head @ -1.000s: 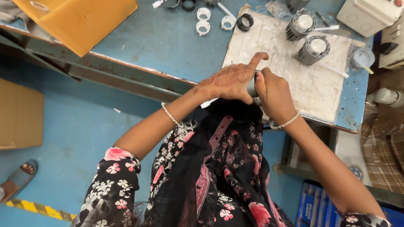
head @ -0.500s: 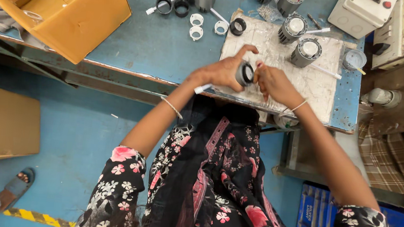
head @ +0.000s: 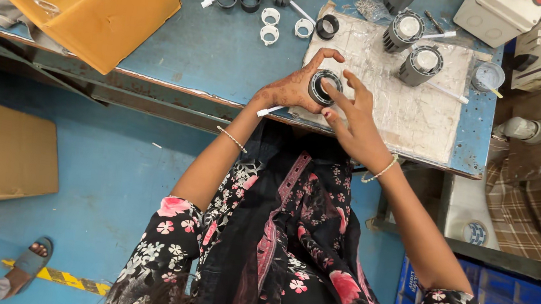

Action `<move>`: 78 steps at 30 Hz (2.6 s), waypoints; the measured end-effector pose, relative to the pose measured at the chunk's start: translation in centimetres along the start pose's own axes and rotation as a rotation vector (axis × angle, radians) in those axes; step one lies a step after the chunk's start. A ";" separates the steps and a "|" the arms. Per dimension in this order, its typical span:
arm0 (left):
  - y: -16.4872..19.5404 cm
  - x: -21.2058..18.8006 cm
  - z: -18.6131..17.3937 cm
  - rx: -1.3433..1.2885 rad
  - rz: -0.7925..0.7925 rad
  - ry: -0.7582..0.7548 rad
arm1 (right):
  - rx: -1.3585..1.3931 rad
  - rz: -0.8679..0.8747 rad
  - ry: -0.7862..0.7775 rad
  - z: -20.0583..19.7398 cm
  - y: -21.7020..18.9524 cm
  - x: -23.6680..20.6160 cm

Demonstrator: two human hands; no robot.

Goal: The person assembles LED light fixtures at a workbench. They insert a white plastic ring into a cylindrical metal housing, then fit a black plastic cover over it, pressing and twisting to secure the parts. The person repeats this sequence for multiple units, handling each component by hand.

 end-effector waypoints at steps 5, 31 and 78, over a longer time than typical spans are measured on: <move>0.2 0.0 0.1 0.038 -0.005 0.009 | 0.067 0.003 -0.028 -0.5 1.0 -0.8; -0.7 1.1 0.3 0.066 0.075 0.115 | 0.000 -0.112 0.076 -2.0 -0.3 1.0; 2.4 -4.6 -8.5 0.072 0.271 1.060 | 0.548 0.449 0.441 -0.8 9.2 1.0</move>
Point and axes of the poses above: each hand's wrist, its own x-axis towards the middle knuckle, its own z-axis out of the palm, y = z × x, the point moved 9 cm from there along x, towards the middle knuckle, and after that the axes turned 15 degrees about -z, right-handed, at the moved point
